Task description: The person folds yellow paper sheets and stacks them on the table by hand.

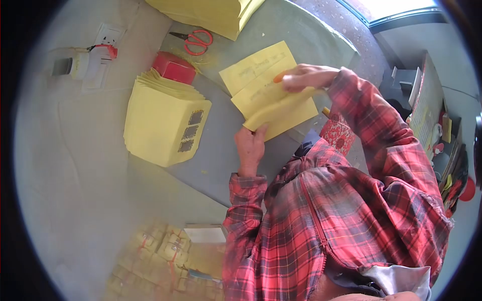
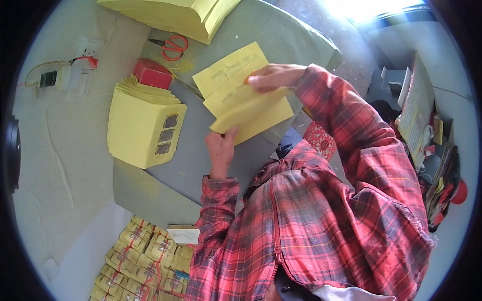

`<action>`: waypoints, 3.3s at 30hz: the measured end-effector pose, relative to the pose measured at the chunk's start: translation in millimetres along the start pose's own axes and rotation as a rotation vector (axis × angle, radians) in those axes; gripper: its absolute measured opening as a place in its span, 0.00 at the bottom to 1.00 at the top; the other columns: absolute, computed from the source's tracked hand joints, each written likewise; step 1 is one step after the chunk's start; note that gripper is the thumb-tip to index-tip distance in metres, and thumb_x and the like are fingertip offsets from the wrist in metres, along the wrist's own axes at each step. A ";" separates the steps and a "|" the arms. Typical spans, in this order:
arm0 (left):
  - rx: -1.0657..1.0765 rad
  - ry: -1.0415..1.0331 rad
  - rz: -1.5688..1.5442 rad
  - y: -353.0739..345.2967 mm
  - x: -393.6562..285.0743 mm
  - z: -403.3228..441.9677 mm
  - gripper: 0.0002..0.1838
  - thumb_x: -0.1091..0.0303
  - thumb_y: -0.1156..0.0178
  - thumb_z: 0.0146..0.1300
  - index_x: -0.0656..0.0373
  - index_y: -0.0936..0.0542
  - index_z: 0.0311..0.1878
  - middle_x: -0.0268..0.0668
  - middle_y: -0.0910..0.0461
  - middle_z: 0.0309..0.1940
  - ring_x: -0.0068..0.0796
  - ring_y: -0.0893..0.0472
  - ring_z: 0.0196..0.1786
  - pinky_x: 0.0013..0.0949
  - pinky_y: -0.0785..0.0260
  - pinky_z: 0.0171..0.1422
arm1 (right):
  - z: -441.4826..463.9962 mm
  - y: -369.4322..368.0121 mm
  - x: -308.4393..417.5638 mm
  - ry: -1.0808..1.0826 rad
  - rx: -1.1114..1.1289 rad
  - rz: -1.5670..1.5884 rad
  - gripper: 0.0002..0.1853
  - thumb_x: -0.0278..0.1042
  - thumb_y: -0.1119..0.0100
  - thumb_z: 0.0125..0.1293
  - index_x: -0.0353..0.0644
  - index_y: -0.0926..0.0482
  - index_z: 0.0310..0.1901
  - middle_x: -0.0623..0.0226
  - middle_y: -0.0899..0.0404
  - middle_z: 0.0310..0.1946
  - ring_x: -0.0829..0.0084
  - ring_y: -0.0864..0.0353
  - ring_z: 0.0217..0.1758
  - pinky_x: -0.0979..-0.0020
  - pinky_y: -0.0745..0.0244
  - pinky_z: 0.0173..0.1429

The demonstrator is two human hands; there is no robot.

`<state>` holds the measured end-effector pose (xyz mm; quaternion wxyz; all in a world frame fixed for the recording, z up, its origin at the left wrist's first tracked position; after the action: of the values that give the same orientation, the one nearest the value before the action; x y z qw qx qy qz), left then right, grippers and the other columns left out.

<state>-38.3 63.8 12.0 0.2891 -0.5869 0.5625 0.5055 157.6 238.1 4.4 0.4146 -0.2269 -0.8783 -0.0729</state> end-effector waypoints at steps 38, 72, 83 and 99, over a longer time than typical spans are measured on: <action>-0.187 0.127 0.357 -5.6 38.2 28.4 0.18 0.58 0.28 0.65 0.67 0.15 0.41 0.44 0.18 0.23 0.47 0.23 0.25 0.45 0.28 0.37 | -2.9 2.4 -52.8 0.197 -1.474 -0.836 0.14 0.44 0.33 0.71 0.46 0.13 0.52 0.71 0.15 0.39 0.65 0.18 0.27 0.64 0.21 0.34; 0.064 0.154 0.517 -20.2 32.8 20.1 0.35 0.55 0.18 0.53 0.68 0.25 0.54 0.56 0.13 0.36 0.64 0.15 0.36 0.53 0.22 0.42 | 49.6 -128.8 23.5 0.793 -0.851 -1.129 0.25 0.35 0.37 0.70 0.56 0.23 0.68 0.68 0.26 0.50 0.64 0.26 0.55 0.62 0.33 0.68; -0.044 0.065 0.553 -28.4 37.7 15.4 0.36 0.59 0.19 0.54 0.65 0.27 0.60 0.54 0.14 0.41 0.62 0.15 0.40 0.53 0.22 0.46 | 34.1 -97.4 -0.3 0.728 -0.922 -1.156 0.23 0.36 0.37 0.68 0.51 0.20 0.65 0.66 0.25 0.52 0.62 0.26 0.54 0.60 0.32 0.66; -0.194 -0.227 0.302 15.2 -29.2 -31.5 0.10 0.68 0.31 0.68 0.64 0.21 0.42 0.41 0.24 0.34 0.43 0.28 0.30 0.44 0.33 0.38 | -69.8 2.0 -24.7 0.462 -1.216 -0.340 0.18 0.37 0.46 0.82 0.40 0.20 0.66 0.63 0.14 0.57 0.71 0.24 0.34 0.71 0.25 0.46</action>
<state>-40.1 42.9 52.4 0.2137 -0.4605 0.5566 0.6576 220.8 209.4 30.6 0.3730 -0.2570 -0.5932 -0.6655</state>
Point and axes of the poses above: each hand's wrist, its own z-axis towards the middle knuckle, its own y-axis out of the back of the hand, x = y × z, the point moved 8 cm from there along z, towards the middle knuckle
